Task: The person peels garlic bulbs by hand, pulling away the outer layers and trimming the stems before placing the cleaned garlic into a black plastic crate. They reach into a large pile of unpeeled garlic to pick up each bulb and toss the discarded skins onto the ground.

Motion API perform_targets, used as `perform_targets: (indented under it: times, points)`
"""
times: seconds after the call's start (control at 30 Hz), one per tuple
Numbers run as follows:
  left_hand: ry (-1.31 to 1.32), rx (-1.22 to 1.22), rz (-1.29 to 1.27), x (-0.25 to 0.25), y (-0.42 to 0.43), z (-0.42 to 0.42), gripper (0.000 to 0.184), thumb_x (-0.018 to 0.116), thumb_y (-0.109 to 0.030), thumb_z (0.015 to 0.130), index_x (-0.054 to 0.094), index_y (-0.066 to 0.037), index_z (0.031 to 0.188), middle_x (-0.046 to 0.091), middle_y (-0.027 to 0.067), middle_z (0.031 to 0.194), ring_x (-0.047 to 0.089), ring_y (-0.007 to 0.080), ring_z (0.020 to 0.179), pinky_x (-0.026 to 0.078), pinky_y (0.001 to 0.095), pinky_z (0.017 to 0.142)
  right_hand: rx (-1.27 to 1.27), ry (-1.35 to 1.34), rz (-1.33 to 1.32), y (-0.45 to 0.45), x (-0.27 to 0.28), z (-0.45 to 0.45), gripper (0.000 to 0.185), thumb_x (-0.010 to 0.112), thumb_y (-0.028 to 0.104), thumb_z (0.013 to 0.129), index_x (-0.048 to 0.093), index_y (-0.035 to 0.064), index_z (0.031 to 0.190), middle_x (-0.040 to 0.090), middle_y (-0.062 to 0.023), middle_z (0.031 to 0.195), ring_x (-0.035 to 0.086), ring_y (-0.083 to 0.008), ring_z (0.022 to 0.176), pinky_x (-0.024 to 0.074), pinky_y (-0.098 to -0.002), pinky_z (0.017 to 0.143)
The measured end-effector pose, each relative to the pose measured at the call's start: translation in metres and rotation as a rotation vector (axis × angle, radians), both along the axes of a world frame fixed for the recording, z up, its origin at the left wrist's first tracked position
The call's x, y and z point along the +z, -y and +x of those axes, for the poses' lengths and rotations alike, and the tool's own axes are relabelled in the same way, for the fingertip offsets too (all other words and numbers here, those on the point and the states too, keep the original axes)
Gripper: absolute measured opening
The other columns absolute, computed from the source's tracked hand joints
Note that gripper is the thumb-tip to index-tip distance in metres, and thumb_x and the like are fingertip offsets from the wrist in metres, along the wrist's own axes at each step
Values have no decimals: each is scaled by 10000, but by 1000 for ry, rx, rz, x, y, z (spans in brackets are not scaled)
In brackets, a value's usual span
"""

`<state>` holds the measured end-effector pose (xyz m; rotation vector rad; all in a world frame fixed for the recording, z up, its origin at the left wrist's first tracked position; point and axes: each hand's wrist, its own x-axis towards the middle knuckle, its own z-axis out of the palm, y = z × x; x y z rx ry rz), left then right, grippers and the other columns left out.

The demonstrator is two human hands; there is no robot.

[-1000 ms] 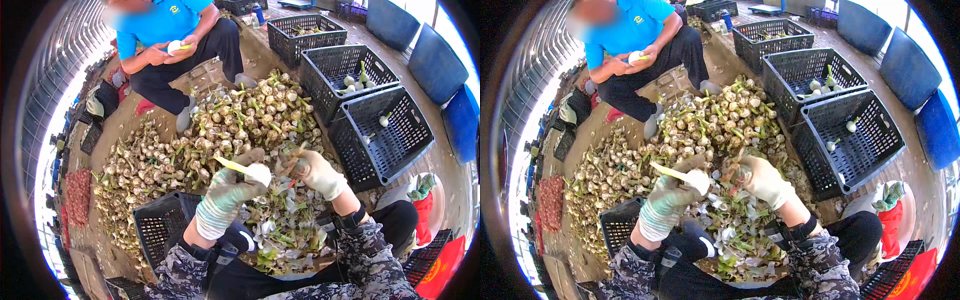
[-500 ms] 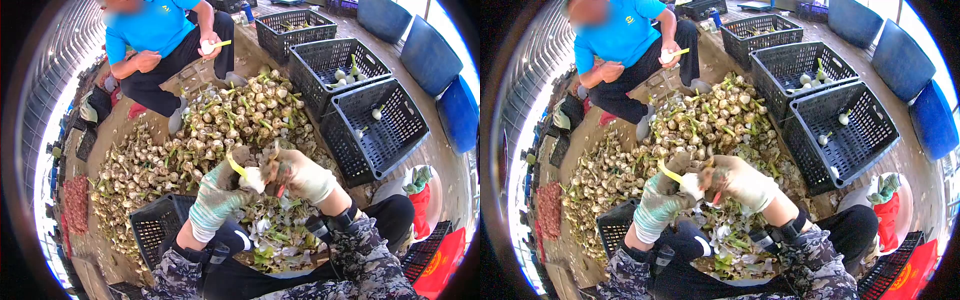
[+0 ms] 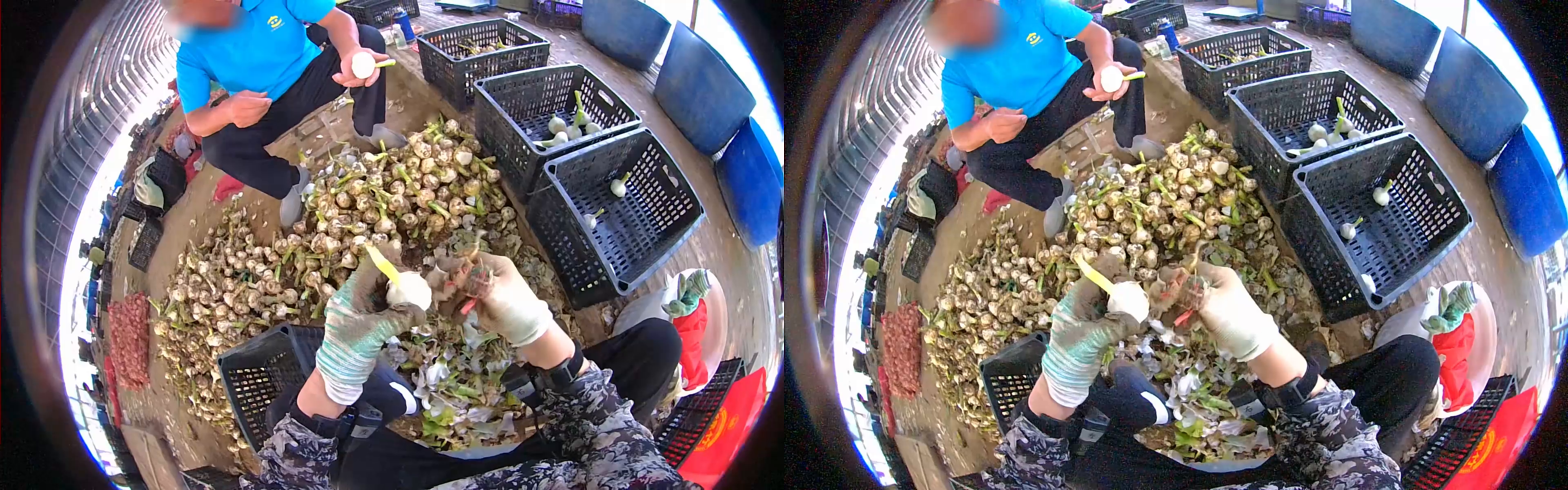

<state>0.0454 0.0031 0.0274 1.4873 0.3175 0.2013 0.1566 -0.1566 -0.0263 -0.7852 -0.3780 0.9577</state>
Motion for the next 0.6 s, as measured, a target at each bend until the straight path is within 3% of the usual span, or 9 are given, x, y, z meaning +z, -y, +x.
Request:
perform_targets:
  times: [0.1, 0.2, 0.23, 0.33, 0.37, 0.47, 0.53, 0.57, 0.6]
  points:
    - [46, 23, 235, -6, 3, 2, 759, 746, 58, 652, 404, -14, 1326, 593, 70, 1093, 569, 154, 992, 489, 268, 843, -258, 400, 4, -9, 2, -11, 496, 616, 313, 872, 496, -74, 1157, 619, -98, 941, 606, -132, 865, 491, -277, 810]
    - [78, 43, 132, -13, 2, 0, 759, 757, 36, 658, 402, -12, 1328, 594, 67, 1083, 574, 154, 984, 493, 270, 833, -362, 372, -178, -19, 17, -34, 340, 611, 229, 868, 551, -33, 1076, 630, -99, 900, 607, -141, 791, 498, -265, 724]
    - [81, 43, 134, -9, 3, -3, 759, 757, 36, 658, 402, -12, 1328, 594, 67, 1083, 574, 154, 984, 493, 270, 833, -463, 587, -307, -21, 14, -33, 255, 576, 158, 883, 544, -37, 1045, 607, -96, 884, 576, -98, 774, 479, -249, 636]
    - [28, -81, -116, 3, 4, -7, 744, 751, 22, 675, 399, -8, 1329, 589, 73, 1104, 575, 150, 983, 492, 270, 834, -144, 154, -467, -18, 16, -21, 171, 573, 86, 864, 585, -31, 988, 648, -80, 834, 598, -110, 713, 479, -251, 587]
    - [44, -38, -141, 0, 4, -6, 743, 751, 13, 679, 396, -7, 1331, 587, 74, 1109, 576, 148, 979, 493, 270, 832, -190, 116, -370, -24, 2, -16, 160, 521, 74, 888, 582, -27, 995, 640, -71, 831, 578, -108, 689, 458, -238, 558]
    - [32, 20, -140, 1, 2, 0, 744, 753, 13, 675, 396, 3, 1327, 583, 81, 1124, 573, 144, 983, 491, 268, 836, -468, -31, -201, -30, -21, -5, 234, 493, 172, 932, 553, -4, 1075, 621, -71, 912, 574, -121, 749, 463, -230, 605]
    - [86, 33, 108, -4, 8, 1, 755, 757, 34, 654, 402, 11, 1320, 578, 91, 1145, 572, 149, 989, 493, 271, 837, -561, 291, -253, -35, -23, -19, 326, 502, 280, 911, 536, 30, 1119, 619, -102, 943, 579, -141, 824, 470, -283, 719]
    - [140, 59, 412, -12, 10, 3, 761, 755, 58, 634, 408, 22, 1311, 568, 103, 1168, 566, 155, 1006, 488, 274, 848, -607, 388, -181, -40, -21, -27, 331, 505, 289, 906, 541, 34, 1114, 618, -108, 938, 582, -141, 811, 470, -281, 708]
    - [53, 46, 271, -14, 12, 4, 764, 756, 65, 624, 410, 26, 1304, 563, 104, 1182, 560, 156, 1022, 481, 277, 862, -654, 487, -107, -48, -15, -35, 336, 508, 298, 901, 545, 37, 1109, 616, -114, 933, 585, -141, 798, 469, -279, 697]
